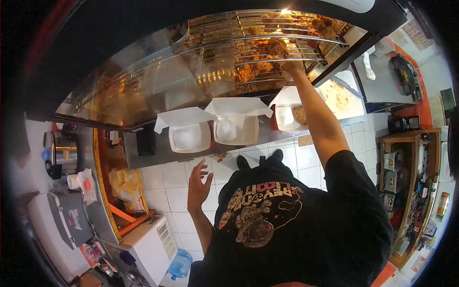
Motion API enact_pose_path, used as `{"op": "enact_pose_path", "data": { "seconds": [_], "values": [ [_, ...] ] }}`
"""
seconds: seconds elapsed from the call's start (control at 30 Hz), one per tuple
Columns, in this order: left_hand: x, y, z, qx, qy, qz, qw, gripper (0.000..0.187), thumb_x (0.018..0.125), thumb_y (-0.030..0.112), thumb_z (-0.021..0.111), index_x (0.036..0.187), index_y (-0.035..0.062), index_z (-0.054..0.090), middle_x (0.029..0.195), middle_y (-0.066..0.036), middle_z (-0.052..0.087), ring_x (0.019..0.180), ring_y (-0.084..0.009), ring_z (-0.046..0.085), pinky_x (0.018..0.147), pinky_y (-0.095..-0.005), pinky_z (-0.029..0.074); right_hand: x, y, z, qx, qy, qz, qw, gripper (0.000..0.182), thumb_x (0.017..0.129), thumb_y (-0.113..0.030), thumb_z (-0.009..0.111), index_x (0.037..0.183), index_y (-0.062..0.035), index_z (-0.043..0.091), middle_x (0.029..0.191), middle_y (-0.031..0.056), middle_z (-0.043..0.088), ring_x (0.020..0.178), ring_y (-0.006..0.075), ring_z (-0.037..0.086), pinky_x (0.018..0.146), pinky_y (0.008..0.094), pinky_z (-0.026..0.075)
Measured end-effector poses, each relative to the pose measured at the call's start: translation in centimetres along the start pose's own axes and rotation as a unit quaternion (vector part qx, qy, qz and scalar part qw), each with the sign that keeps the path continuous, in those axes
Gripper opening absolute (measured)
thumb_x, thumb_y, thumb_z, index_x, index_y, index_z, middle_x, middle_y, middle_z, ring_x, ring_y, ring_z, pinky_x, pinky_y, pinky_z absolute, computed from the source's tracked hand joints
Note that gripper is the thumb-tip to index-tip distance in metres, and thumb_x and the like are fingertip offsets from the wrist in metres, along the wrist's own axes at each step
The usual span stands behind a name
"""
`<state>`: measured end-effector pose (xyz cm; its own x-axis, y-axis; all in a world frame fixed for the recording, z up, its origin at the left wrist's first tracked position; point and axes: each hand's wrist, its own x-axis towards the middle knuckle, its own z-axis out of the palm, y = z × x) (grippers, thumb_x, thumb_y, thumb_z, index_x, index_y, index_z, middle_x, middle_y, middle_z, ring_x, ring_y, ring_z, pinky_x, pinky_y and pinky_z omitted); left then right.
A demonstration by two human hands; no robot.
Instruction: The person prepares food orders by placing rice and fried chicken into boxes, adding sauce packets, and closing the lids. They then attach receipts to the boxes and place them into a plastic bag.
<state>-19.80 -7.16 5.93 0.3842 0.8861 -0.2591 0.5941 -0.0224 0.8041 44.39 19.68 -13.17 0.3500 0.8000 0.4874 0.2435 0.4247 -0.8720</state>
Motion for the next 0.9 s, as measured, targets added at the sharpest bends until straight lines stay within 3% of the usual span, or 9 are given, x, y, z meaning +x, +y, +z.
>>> {"op": "enact_pose_path", "data": {
  "seconds": [0.03, 0.07, 0.13, 0.27, 0.33, 0.4, 0.73, 0.8, 0.9],
  "values": [
    [0.0, 0.2, 0.0, 0.001, 0.002, -0.002, 1.0, 0.053, 0.09, 0.008, 0.064, 0.139, 0.0089, 0.045, 0.118, -0.015, 0.059, 0.096, -0.0258, 0.064, 0.085, -0.0391, 0.051, -0.9, -3.1, 0.4, -0.346, 0.012, -0.101, 0.933, 0.036, 0.087, -0.035, 0.06, 0.113, -0.0097, 0.061, 0.097, 0.0088, 0.065, 0.089, 0.025, 0.061, 0.074, 0.0336, 0.05],
    [0.0, 0.3, 0.0, 0.002, 0.005, -0.003, 1.0, 0.053, 0.09, 0.008, 0.064, 0.139, 0.0091, 0.045, 0.118, -0.015, 0.059, 0.096, -0.0261, 0.064, 0.085, -0.0392, 0.051, -1.9, -6.6, 1.0, -0.646, 0.024, -0.186, 0.74, 0.028, 0.093, -0.035, 0.053, 0.106, -0.0122, 0.062, 0.081, 0.0052, 0.066, 0.078, 0.0187, 0.063, 0.057, 0.0286, 0.051],
    [0.1, 0.2, 0.0, 0.002, 0.001, -0.002, 1.0, 0.054, 0.09, 0.009, 0.064, 0.14, 0.0091, 0.044, 0.118, -0.015, 0.06, 0.096, -0.0262, 0.064, 0.085, -0.0392, 0.051, -3.5, -12.6, 3.3, -0.518, 0.08, -0.186, 0.831, 0.029, 0.095, -0.036, 0.052, 0.109, -0.0136, 0.063, 0.089, 0.0063, 0.065, 0.08, 0.0168, 0.064, 0.048, 0.0233, 0.047],
    [0.6, 0.5, 0.5, -0.006, -0.005, 0.004, 1.0, 0.055, 0.089, 0.01, 0.065, 0.14, 0.0079, 0.044, 0.119, -0.016, 0.059, 0.095, -0.0257, 0.064, 0.085, -0.039, 0.051, -7.0, -21.6, 6.0, -0.325, 0.137, -0.014, 0.936, 0.06, 0.079, -0.03, 0.074, 0.127, -0.0024, 0.05, 0.113, 0.0194, 0.06, 0.104, 0.0376, 0.056, 0.096, 0.0452, 0.047],
    [0.9, 0.6, 0.5, -0.008, -0.024, 0.0, 1.0, 0.056, 0.089, 0.01, 0.065, 0.14, 0.0069, 0.044, 0.119, -0.016, 0.06, 0.095, -0.0257, 0.065, 0.085, -0.0389, 0.051, -10.6, -24.7, 5.9, -0.479, 0.158, -0.206, 0.838, 0.073, 0.072, -0.021, 0.083, 0.132, -0.0027, 0.046, 0.118, 0.0187, 0.057, 0.111, 0.0342, 0.056, 0.097, 0.0433, 0.047],
    [1.4, 0.4, 0.6, -0.001, -0.034, 0.017, 0.999, 0.056, 0.088, 0.01, 0.065, 0.14, 0.0069, 0.043, 0.119, -0.016, 0.06, 0.095, -0.0259, 0.065, 0.085, -0.0386, 0.051, -12.5, -32.5, 8.1, -0.309, 0.139, -0.052, 0.939, 0.076, 0.071, -0.016, 0.085, 0.134, -0.0044, 0.043, 0.129, 0.0149, 0.05, 0.117, 0.029, 0.053, 0.098, 0.0407, 0.046],
    [4.4, 3.3, 0.7, 0.059, -0.1, 0.07, 0.991, 0.059, 0.09, 0.011, 0.065, 0.144, 0.0088, 0.04, 0.12, -0.016, 0.06, 0.097, -0.0267, 0.065, 0.086, -0.0381, 0.05, -18.8, -41.2, 10.7, 0.017, 0.137, -0.005, 0.99, 0.071, 0.082, -0.013, 0.075, 0.14, -0.0009, 0.037, 0.141, 0.02, 0.041, 0.128, 0.0339, 0.048, 0.105, 0.0425, 0.045],
    [4.5, 3.5, 0.7, 0.056, -0.096, 0.073, 0.991, 0.059, 0.09, 0.011, 0.064, 0.144, 0.009, 0.04, 0.12, -0.016, 0.059, 0.098, -0.0266, 0.064, 0.086, -0.0382, 0.05, -18.7, -42.7, 11.1, 0.617, 0.148, 0.242, 0.734, 0.063, 0.09, -0.02, 0.068, 0.141, -0.0024, 0.037, 0.14, 0.0247, 0.043, 0.127, 0.0373, 0.049, 0.105, 0.0439, 0.048],
    [4.1, 3.4, 0.8, 0.051, -0.087, 0.073, 0.992, 0.059, 0.091, 0.012, 0.064, 0.145, 0.0095, 0.039, 0.12, -0.017, 0.059, 0.099, -0.0265, 0.064, 0.087, -0.0384, 0.05, -19.5, -42.8, 12.3, 0.69, 0.114, 0.228, 0.677, 0.059, 0.094, -0.026, 0.062, 0.141, -0.0013, 0.037, 0.138, 0.0279, 0.044, 0.121, 0.0364, 0.054, 0.101, 0.0412, 0.052]
  ]
}}
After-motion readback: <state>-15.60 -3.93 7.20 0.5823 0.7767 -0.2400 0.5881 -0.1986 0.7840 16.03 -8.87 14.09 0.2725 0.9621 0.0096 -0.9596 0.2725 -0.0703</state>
